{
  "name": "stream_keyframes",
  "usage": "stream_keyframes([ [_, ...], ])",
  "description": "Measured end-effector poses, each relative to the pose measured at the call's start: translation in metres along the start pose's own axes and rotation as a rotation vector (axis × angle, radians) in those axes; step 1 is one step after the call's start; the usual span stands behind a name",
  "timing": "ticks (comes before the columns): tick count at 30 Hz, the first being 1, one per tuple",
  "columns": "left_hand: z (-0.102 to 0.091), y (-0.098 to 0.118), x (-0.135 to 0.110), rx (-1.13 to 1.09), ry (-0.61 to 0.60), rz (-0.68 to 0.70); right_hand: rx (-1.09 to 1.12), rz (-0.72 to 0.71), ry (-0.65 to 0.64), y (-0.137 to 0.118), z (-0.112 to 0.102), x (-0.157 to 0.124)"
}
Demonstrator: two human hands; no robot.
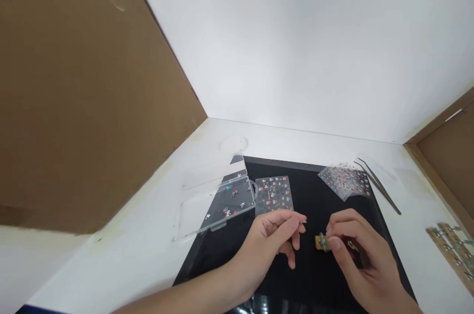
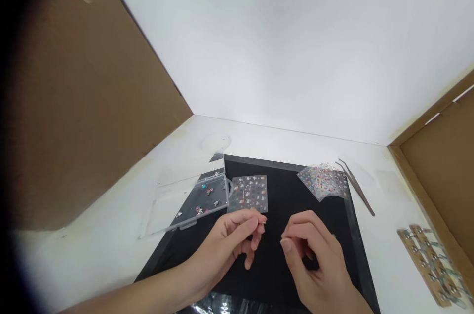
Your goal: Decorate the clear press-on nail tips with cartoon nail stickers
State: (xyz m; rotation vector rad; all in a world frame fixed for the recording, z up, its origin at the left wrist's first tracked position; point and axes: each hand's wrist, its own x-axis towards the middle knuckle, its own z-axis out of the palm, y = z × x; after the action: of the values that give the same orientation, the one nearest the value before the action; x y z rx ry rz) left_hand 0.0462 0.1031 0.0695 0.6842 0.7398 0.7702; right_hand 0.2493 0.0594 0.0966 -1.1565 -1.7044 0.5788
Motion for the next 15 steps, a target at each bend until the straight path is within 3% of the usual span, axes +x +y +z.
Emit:
stream_keyframes([
  [3, 0.000, 0.001, -0.001, -0.108, -0.004, -0.095, -0.166, -0.166, 0.133, 0.001, 0.002, -0.002],
  [8, -0.007, -0.004, -0.004, -0.323, -0.236, -0.173, -0.301, -0.234, 0.212, -0.001, 0.006, -0.004],
  [15, -0.010, -0.018, -0.011, -0.280, -0.490, -0.008, -0.255, -0.183, 0.210, 0.000, 0.018, -0.012],
])
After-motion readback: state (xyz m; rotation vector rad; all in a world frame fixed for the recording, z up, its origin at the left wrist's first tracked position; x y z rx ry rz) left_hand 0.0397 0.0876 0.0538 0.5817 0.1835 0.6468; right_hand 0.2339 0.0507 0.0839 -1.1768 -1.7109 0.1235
